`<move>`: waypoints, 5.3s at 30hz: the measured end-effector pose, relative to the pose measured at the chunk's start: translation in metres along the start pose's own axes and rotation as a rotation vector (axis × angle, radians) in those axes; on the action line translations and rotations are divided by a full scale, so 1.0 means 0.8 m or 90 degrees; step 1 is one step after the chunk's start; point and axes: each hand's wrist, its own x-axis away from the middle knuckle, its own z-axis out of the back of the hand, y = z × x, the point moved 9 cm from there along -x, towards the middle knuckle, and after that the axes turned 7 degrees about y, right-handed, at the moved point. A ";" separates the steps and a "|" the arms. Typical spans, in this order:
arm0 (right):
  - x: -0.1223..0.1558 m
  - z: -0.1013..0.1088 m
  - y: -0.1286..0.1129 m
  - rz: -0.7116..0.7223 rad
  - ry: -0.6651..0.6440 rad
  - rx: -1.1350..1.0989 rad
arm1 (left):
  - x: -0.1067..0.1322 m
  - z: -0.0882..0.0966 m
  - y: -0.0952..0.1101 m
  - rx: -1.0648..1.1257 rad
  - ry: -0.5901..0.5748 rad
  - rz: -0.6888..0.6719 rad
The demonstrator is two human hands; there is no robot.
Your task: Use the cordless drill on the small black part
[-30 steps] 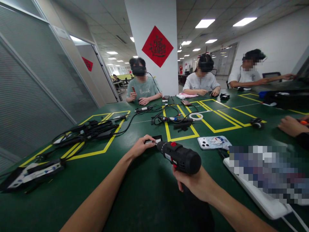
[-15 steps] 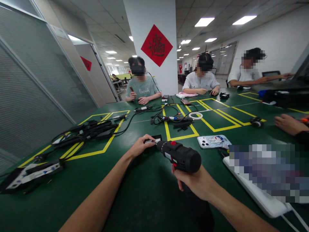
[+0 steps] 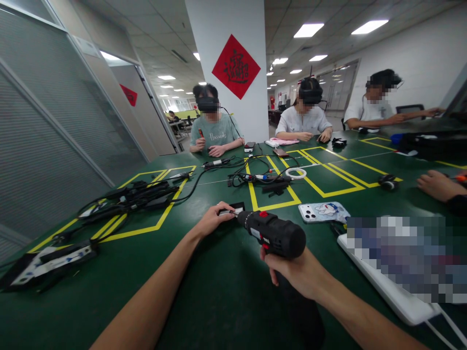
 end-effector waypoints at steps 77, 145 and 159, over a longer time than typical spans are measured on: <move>-0.002 0.004 0.000 -0.001 0.000 0.036 | -0.002 -0.001 -0.006 0.011 -0.027 0.016; 0.009 0.024 0.004 -0.114 -0.023 -0.093 | -0.001 0.001 -0.002 0.051 -0.005 -0.001; 0.004 0.019 0.014 -0.113 -0.015 -0.069 | -0.004 -0.001 -0.006 0.039 -0.001 0.001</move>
